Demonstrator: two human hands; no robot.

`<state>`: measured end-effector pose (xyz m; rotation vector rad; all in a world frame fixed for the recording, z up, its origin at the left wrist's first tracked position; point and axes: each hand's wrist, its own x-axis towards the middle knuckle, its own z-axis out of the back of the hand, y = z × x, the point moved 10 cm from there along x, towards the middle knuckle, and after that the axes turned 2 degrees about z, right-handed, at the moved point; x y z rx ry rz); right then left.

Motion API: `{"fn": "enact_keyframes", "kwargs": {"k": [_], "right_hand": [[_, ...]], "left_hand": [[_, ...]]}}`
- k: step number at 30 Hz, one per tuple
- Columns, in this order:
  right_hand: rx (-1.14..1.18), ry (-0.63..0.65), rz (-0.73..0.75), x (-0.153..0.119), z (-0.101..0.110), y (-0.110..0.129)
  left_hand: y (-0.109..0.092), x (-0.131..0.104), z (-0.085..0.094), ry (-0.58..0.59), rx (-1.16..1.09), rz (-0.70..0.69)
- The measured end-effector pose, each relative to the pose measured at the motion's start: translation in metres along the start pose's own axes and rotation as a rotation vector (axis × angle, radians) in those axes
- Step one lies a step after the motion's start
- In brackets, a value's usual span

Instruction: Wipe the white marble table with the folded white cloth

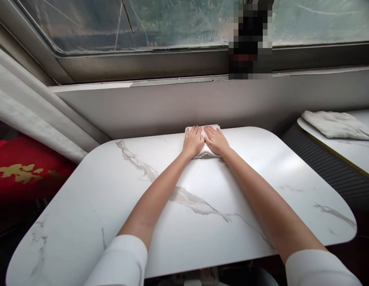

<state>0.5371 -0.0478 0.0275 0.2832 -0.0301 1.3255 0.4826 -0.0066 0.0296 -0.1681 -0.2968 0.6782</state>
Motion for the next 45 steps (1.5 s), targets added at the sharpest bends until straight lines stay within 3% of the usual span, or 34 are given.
{"fn": "enact_keyframes", "kwargs": {"k": [6,12,16,26,31,34,38,41,45], "right_hand": [[0.000,-0.025,-0.012,0.001,0.002,-0.015],[-0.067,-0.019,-0.005,-0.029,0.006,-0.011],[-0.106,0.009,0.023,-0.073,0.012,-0.004],[-0.163,0.002,0.118,-0.221,0.037,0.043],[-0.192,-0.076,0.140,-0.272,0.050,0.049],[-0.186,-0.100,0.126,-0.285,0.055,0.039],[-0.187,-0.082,0.086,-0.279,0.055,0.014],[-0.190,-0.034,0.009,-0.256,0.048,-0.011],[-0.167,-0.006,-0.062,-0.201,0.041,-0.039]], "left_hand": [[-0.011,0.013,-0.006,0.012,0.028,-0.011],[-0.028,-0.012,-0.006,0.025,0.025,-0.055],[-0.052,-0.050,-0.003,0.016,0.013,-0.089],[-0.120,-0.187,0.016,0.030,-0.047,-0.247],[-0.152,-0.226,0.020,0.061,-0.059,-0.331],[-0.167,-0.229,0.016,0.073,-0.061,-0.366],[-0.179,-0.211,0.008,0.092,-0.072,-0.385],[-0.178,-0.182,-0.001,0.109,-0.091,-0.373],[-0.159,-0.127,-0.011,0.099,-0.104,-0.317]]}}
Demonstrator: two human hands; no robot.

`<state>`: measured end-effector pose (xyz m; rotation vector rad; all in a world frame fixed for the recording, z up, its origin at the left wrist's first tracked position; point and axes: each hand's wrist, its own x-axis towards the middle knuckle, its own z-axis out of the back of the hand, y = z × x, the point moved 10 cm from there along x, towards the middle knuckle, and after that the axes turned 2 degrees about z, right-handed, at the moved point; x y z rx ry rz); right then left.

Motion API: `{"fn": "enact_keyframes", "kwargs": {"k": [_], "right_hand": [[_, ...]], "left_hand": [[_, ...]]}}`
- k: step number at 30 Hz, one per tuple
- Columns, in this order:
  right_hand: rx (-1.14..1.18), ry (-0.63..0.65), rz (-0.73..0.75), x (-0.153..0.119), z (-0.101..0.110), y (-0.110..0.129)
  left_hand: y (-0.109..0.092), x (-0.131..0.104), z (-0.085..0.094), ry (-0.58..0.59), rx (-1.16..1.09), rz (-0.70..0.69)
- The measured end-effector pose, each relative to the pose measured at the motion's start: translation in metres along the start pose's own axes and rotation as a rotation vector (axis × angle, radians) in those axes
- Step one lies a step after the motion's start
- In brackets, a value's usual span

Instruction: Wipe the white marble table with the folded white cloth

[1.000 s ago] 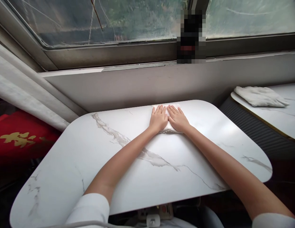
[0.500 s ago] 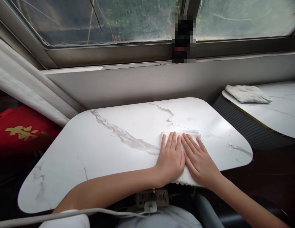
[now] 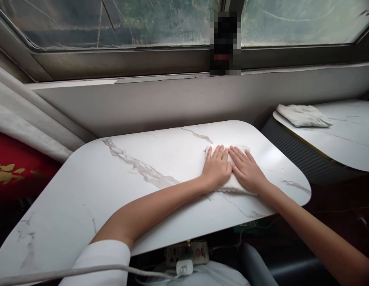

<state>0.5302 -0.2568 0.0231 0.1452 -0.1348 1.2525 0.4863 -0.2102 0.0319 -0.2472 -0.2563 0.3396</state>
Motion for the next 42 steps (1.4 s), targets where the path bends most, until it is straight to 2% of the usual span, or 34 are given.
{"fn": "enact_keyframes", "kwargs": {"k": [6,10,13,17,20,23,28,32,35,38,42], "right_hand": [[0.069,-0.005,0.040,0.099,-0.012,-0.023],[0.075,0.003,0.052,0.138,-0.019,-0.050],[0.083,-0.005,0.062,0.152,-0.023,-0.077],[0.075,-0.036,0.078,0.158,-0.024,-0.114],[0.069,-0.058,0.072,0.153,-0.023,-0.139],[0.058,-0.064,0.055,0.137,-0.019,-0.158],[0.038,-0.071,0.002,0.089,-0.008,-0.169],[-0.003,-0.066,-0.050,0.037,0.001,-0.161],[-0.029,-0.089,-0.042,-0.005,0.010,-0.140],[-0.046,-0.133,-0.025,-0.046,0.019,-0.109],[-0.066,-0.165,-0.017,-0.085,0.028,-0.061]], "left_hand": [[0.063,0.077,0.000,-0.045,0.030,0.117],[0.079,0.119,-0.005,-0.069,0.063,0.176],[0.075,0.144,-0.012,-0.095,0.076,0.205],[0.058,0.171,-0.022,-0.113,0.074,0.206],[0.040,0.184,-0.029,-0.121,0.084,0.190],[0.018,0.188,-0.035,-0.121,0.092,0.152],[-0.022,0.174,-0.043,-0.100,0.067,0.079],[-0.057,0.142,-0.045,-0.095,0.053,-0.022],[-0.079,0.106,-0.042,-0.087,0.051,-0.086],[-0.095,0.064,-0.036,-0.062,0.042,-0.148],[-0.102,0.010,-0.024,-0.012,0.025,-0.210]]}}
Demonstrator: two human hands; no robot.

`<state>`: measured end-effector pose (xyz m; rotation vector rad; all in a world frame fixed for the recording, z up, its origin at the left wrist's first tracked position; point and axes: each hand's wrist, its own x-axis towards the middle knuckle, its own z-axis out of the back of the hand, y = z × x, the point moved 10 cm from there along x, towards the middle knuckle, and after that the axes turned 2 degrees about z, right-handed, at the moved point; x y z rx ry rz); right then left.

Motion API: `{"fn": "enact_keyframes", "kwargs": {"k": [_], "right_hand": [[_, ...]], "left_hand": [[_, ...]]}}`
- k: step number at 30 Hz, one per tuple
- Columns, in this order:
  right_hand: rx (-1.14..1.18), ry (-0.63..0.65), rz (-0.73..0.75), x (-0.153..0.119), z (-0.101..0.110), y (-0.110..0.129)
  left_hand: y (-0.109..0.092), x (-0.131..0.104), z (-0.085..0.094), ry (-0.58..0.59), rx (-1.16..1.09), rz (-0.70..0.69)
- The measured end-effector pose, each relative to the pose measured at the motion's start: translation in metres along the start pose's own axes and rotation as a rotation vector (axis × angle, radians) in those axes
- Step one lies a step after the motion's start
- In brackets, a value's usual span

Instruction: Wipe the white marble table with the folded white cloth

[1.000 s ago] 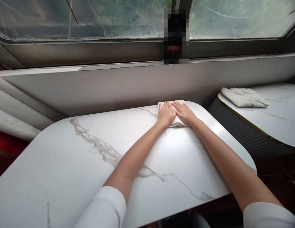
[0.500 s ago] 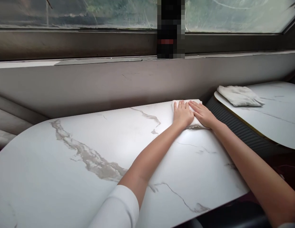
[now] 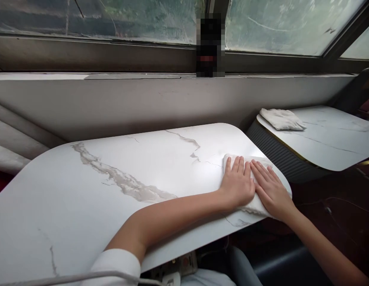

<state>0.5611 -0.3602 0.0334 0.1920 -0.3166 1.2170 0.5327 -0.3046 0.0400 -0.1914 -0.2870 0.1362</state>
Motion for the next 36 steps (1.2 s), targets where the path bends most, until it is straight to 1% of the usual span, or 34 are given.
{"fn": "enact_keyframes", "kwargs": {"k": [2,5,7,10,13,15,19,23,25,27,29,31,33,36], "right_hand": [[-0.014,-0.002,0.009,-0.009,0.005,0.023],[-0.032,0.017,0.024,-0.012,0.007,0.051],[-0.040,0.038,0.028,-0.008,0.005,0.061],[-0.037,0.062,0.023,0.004,-0.002,0.066],[-0.013,0.083,0.004,0.026,-0.013,0.061],[0.006,0.097,-0.025,0.047,-0.022,0.053],[0.019,0.128,-0.069,0.103,-0.044,0.039],[0.030,0.144,-0.044,0.164,-0.066,0.031],[0.046,0.136,-0.031,0.189,-0.075,0.028],[0.063,0.131,-0.017,0.209,-0.081,0.027],[0.075,0.141,0.006,0.222,-0.086,0.027],[0.081,0.158,0.037,0.230,-0.089,0.029],[0.083,0.168,0.065,0.233,-0.090,0.031],[0.083,0.161,0.085,0.228,-0.087,0.034]], "left_hand": [[-0.001,-0.021,0.006,0.017,0.003,-0.020],[0.005,-0.044,0.013,0.035,0.013,-0.025],[0.012,-0.051,0.015,0.044,0.017,-0.021],[0.026,-0.051,0.017,0.044,0.008,-0.002],[0.046,-0.040,0.016,0.044,0.000,0.036],[0.064,-0.026,0.014,0.044,-0.005,0.066],[0.112,0.009,0.012,0.021,-0.006,0.129],[0.164,0.045,0.012,-0.003,0.018,0.198],[0.187,0.058,0.012,-0.003,0.016,0.236],[0.204,0.066,0.014,-0.011,0.013,0.269],[0.215,0.070,0.016,-0.021,0.015,0.299],[0.221,0.070,0.017,-0.030,0.020,0.328],[0.223,0.069,0.018,-0.035,0.025,0.349],[0.220,0.063,0.018,-0.038,0.036,0.374]]}}
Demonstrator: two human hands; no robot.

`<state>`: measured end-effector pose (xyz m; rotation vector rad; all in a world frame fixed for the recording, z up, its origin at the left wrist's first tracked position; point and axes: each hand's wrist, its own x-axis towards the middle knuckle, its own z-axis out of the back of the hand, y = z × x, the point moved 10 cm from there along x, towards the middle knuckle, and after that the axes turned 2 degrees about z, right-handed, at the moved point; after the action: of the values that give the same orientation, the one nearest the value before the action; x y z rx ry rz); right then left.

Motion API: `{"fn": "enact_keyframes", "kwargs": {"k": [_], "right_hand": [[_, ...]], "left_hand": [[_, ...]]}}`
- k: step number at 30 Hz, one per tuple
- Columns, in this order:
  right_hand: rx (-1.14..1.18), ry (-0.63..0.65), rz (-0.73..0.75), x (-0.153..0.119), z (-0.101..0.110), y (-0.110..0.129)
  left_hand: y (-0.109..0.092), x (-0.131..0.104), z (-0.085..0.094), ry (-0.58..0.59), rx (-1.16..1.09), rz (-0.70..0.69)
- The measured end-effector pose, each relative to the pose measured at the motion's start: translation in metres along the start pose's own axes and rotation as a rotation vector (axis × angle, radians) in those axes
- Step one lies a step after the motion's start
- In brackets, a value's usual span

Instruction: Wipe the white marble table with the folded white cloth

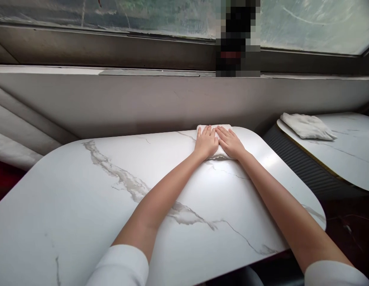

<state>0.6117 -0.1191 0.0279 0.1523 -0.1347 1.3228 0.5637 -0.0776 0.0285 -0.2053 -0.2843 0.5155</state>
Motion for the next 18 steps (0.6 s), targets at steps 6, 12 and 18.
{"fn": "enact_keyframes", "kwargs": {"k": [6,12,18], "right_hand": [[-0.018,-0.017,0.024,-0.039,0.004,0.026],[-0.058,-0.067,0.048,-0.123,0.020,0.081],[-0.089,-0.127,0.074,-0.194,0.039,0.148]], "left_hand": [[-0.012,-0.043,0.008,-0.009,0.028,-0.039],[-0.040,-0.130,0.024,-0.001,0.024,-0.145],[-0.056,-0.216,0.043,0.040,-0.001,-0.241]]}}
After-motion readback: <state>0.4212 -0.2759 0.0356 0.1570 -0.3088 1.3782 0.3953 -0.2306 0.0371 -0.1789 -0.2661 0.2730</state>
